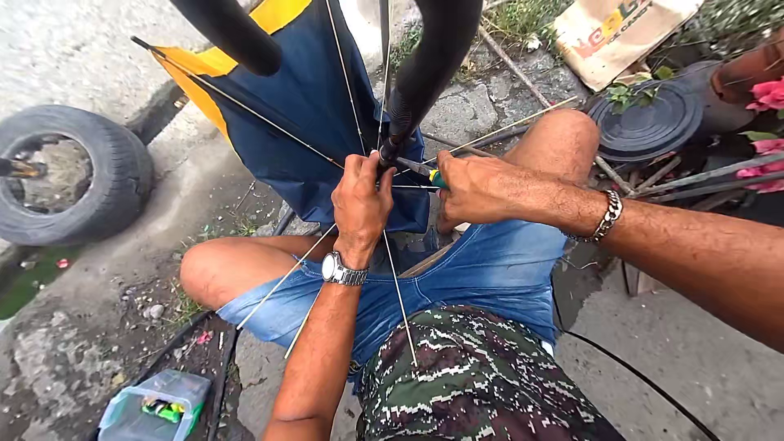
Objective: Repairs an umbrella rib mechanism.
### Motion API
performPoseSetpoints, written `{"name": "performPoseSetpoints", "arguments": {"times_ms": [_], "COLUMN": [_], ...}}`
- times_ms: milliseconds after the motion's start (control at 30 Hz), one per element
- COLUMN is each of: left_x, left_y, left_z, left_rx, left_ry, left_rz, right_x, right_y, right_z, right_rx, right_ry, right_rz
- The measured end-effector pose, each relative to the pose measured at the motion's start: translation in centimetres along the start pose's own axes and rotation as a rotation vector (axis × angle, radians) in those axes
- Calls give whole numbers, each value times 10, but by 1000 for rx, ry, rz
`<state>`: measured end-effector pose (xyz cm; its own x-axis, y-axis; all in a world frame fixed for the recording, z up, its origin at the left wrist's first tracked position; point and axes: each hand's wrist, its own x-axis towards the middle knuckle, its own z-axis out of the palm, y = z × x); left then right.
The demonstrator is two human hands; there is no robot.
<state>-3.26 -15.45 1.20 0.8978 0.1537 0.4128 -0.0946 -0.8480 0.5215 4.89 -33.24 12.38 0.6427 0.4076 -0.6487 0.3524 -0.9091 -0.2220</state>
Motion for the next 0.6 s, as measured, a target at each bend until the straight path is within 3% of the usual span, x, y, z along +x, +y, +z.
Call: {"name": "performPoseSetpoints", "arguments": {"times_ms": [233, 600], "left_x": [6, 6], "left_y": [-6, -35], "left_z": [3, -43], "left_rx": [-46, -199], "left_ry": [29, -84], "left_rz": [-48, -22], "right_x": [8, 47], "right_y": [7, -2], "right_z": [54, 117], "right_rx": [30, 195], "right_ry": [300, 634], "right_rz": [-42, -294]}}
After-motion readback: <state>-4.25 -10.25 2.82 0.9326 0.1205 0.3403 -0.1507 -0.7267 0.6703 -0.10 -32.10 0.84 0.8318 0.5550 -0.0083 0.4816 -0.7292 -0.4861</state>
